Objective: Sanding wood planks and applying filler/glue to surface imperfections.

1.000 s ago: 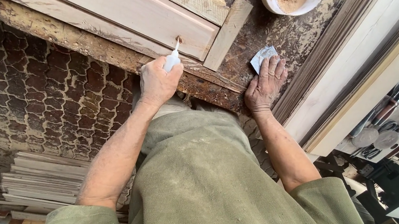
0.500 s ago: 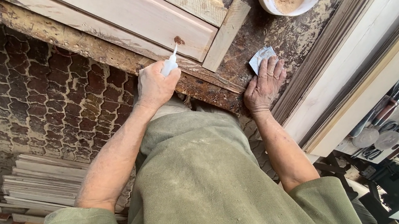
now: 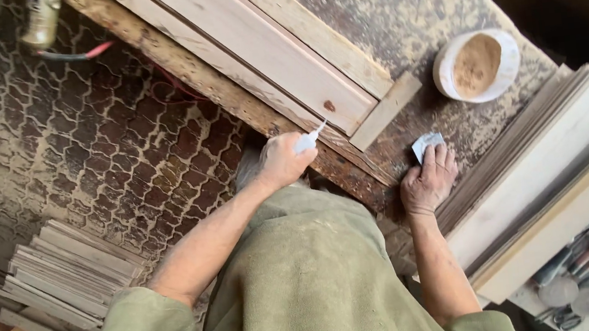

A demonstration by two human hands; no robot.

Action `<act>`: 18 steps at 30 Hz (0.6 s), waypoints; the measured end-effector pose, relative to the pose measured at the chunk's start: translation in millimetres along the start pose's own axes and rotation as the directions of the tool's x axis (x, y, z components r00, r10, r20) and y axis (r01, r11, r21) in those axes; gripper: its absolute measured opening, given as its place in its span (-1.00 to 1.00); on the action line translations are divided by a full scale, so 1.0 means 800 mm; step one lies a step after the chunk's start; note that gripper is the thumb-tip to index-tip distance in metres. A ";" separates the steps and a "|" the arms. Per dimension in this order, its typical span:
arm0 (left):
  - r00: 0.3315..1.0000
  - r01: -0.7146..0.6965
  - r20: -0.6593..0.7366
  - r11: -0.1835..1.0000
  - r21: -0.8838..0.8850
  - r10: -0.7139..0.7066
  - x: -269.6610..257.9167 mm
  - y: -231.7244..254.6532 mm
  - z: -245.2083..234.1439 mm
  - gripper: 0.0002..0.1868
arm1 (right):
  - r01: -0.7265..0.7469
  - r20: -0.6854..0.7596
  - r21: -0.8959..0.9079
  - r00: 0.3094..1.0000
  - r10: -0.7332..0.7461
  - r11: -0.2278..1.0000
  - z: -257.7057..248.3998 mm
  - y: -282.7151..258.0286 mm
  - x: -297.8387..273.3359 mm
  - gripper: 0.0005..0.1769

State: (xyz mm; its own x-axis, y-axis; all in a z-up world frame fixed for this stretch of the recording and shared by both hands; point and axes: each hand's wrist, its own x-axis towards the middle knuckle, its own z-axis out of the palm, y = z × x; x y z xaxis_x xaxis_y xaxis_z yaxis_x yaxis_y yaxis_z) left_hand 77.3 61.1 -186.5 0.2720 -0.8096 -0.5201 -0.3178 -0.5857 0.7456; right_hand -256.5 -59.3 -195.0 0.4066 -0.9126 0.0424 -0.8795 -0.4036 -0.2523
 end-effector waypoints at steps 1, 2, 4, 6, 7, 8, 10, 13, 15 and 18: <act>1.000 -0.007 -0.015 1.000 0.005 0.007 -0.008 -0.003 -0.010 -0.70 | 0.009 -0.012 0.009 1.000 -0.009 1.000 -0.001 -0.003 0.004 -0.40; 0.996 -0.057 -0.069 0.998 -0.002 0.057 -0.013 -0.004 -0.018 -0.66 | -0.011 0.000 0.015 1.000 0.011 1.000 -0.004 -0.003 0.006 -0.42; 0.986 -0.123 -0.118 0.992 -0.007 0.122 -0.020 0.002 -0.041 -0.62 | -0.037 -0.001 0.016 0.999 0.037 0.999 -0.005 -0.004 0.007 -0.45; 0.993 -0.057 -0.113 0.983 -0.176 0.037 -0.030 0.014 -0.070 -0.65 | -0.083 -0.001 0.040 0.997 0.083 0.996 0.000 -0.005 0.007 -0.47; 0.992 -0.064 -0.115 0.981 -0.181 0.044 -0.031 0.015 -0.082 -0.65 | -0.081 -0.008 0.035 0.997 0.081 0.996 -0.005 -0.013 0.007 -0.47; 0.994 -0.041 -0.110 0.980 -0.196 0.020 -0.033 0.016 -0.095 -0.65 | -0.109 -0.004 0.042 0.994 0.109 0.993 -0.009 -0.022 0.013 -0.48; 0.994 -0.014 -0.112 0.976 -0.217 -0.011 -0.033 0.007 -0.120 -0.65 | -0.127 0.006 0.049 0.992 0.126 0.991 -0.009 -0.040 0.021 -0.49; 0.990 -0.028 -0.138 0.964 -0.264 -0.009 -0.027 0.000 -0.172 -0.63 | -0.183 -0.008 0.025 0.983 0.184 0.983 0.019 -0.045 0.029 -0.51; 0.985 0.113 -0.121 0.990 -0.088 -0.123 -0.023 0.022 -0.217 -0.52 | -0.048 -0.234 -0.090 0.972 0.025 0.995 0.046 -0.013 0.018 -0.54; 0.991 0.008 -0.126 0.967 -0.255 -0.041 0.008 -0.034 -0.245 -0.68 | -0.308 -0.072 0.036 0.948 0.310 0.951 0.162 0.107 -0.029 -0.59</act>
State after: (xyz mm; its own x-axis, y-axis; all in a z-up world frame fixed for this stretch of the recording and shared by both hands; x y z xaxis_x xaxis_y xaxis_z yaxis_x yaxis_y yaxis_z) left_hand 265.5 79.2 -128.5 0.3969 -0.7738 -0.4936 -0.0733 -0.5628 0.8233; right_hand -309.4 -63.9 -343.1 0.0949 -0.9950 0.0320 -0.9524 -0.1001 -0.2878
